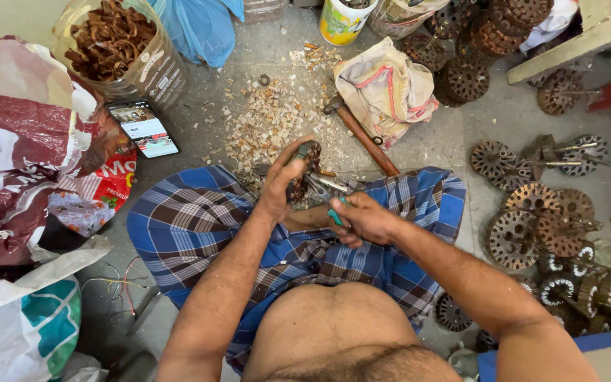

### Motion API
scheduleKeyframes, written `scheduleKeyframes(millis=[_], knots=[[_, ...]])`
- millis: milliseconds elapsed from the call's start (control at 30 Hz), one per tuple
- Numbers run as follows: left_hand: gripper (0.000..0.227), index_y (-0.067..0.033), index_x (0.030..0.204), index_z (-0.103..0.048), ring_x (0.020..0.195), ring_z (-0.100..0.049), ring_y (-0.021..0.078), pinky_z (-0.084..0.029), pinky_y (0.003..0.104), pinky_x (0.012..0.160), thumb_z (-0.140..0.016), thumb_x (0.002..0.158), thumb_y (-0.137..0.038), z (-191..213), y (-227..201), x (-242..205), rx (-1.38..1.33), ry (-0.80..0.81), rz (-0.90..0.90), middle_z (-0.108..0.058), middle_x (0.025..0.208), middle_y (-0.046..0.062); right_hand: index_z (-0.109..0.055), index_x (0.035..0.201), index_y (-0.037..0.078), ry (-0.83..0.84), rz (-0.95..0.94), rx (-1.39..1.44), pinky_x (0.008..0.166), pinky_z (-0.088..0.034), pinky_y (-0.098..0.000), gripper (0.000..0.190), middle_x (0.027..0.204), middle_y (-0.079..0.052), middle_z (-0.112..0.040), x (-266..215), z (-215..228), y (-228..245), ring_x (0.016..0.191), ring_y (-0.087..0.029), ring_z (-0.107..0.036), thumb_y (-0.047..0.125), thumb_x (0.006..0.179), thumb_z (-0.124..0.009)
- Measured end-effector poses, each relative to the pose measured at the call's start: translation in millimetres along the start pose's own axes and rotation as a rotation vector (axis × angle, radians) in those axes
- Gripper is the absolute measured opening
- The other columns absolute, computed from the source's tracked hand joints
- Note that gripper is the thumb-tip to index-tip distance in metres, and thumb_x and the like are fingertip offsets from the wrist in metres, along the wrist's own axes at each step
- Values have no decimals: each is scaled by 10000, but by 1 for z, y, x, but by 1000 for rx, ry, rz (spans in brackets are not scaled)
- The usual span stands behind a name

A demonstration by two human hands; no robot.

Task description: The person sits on the floor and uses pliers to remove copper windings from a circular metal motor stator. They repeatedly grip and pull the windings, occasionally rotating the stator to access different sections.

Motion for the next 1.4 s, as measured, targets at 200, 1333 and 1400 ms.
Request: scheduleKeyframes(millis=[200,1333,1400], knots=[[723,-76,1515,-449,1118,-677,309,-599,471,948,-541,948,-514,6,9,1,-438,-63,184,-656,1258,178,-645,887,27,-424,583,-1434,563,-517,-420,429,778,-139,-629,4,-8,35,666,-313,-641,436,1017,-628],[835,23,1531,-469,1298,-619,317,-505,453,1138,-693,915,-495,-1,0,0,-302,158,164,-606,1437,228,-645,785,137,-813,1051,-2141,731,-459,-381,140,990,-61,-623,-69,-59,93,878,-228,-595,203,748,-762],[818,32,1511,-493,1293,-627,325,-510,457,1139,-692,912,-489,1,4,0,-338,146,176,-618,1425,230,-645,790,138,-813,1061,-2140,741,-459,-377,136,1011,-62,-629,-71,-63,94,900,-226,-601,200,753,-760]])
Point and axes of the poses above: each hand's wrist, its own x-axis towards the middle knuckle, its own z-axis out of the back of the hand, y = z × x, the point moved 3 cm from there along x, towards the middle knuckle
